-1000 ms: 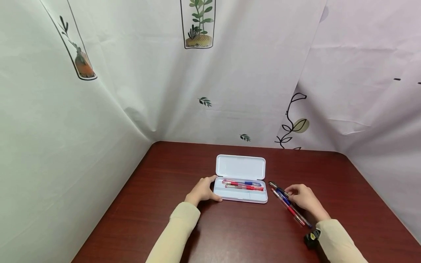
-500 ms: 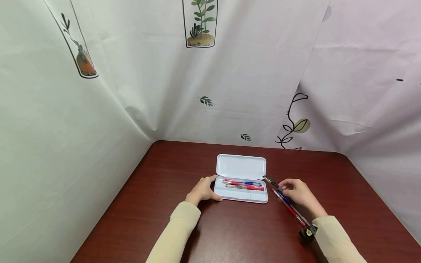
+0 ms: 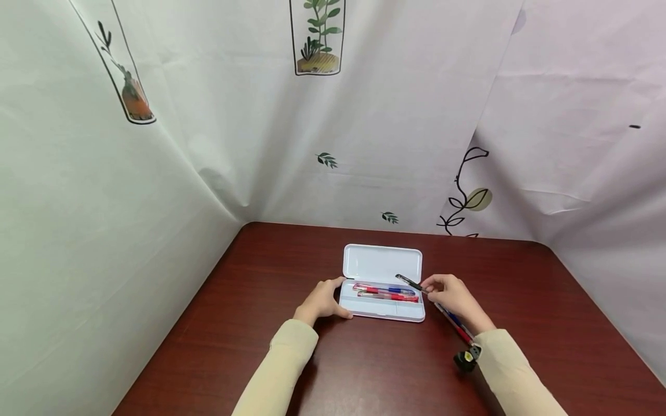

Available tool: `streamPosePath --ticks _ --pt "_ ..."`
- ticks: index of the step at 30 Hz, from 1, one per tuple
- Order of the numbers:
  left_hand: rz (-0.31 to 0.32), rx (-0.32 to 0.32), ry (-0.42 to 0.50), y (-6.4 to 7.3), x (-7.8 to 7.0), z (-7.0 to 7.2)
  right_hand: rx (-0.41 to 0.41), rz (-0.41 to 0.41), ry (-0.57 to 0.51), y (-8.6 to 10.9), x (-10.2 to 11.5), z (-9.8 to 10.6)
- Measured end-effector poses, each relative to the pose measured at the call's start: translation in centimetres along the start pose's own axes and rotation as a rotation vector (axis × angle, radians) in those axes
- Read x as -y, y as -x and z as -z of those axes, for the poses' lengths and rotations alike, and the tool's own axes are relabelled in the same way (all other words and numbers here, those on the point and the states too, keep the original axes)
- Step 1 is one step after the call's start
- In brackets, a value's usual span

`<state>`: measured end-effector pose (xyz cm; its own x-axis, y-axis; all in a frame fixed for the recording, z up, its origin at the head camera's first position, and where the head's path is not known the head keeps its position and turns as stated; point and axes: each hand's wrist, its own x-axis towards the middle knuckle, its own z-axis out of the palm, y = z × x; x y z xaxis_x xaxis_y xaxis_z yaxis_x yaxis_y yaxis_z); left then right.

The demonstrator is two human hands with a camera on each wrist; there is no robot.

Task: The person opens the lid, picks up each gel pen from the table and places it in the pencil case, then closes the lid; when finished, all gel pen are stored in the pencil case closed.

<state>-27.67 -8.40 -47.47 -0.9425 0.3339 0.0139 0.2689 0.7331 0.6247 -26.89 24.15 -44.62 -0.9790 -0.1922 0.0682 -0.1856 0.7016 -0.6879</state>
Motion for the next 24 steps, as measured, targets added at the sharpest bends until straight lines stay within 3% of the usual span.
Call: streamPosePath --ticks 24 --pt "-0.025 0.003 -0.001 -0.1 0.1 0.1 0.091 0.078 -0.027 -3.2 3.2 -4.6"
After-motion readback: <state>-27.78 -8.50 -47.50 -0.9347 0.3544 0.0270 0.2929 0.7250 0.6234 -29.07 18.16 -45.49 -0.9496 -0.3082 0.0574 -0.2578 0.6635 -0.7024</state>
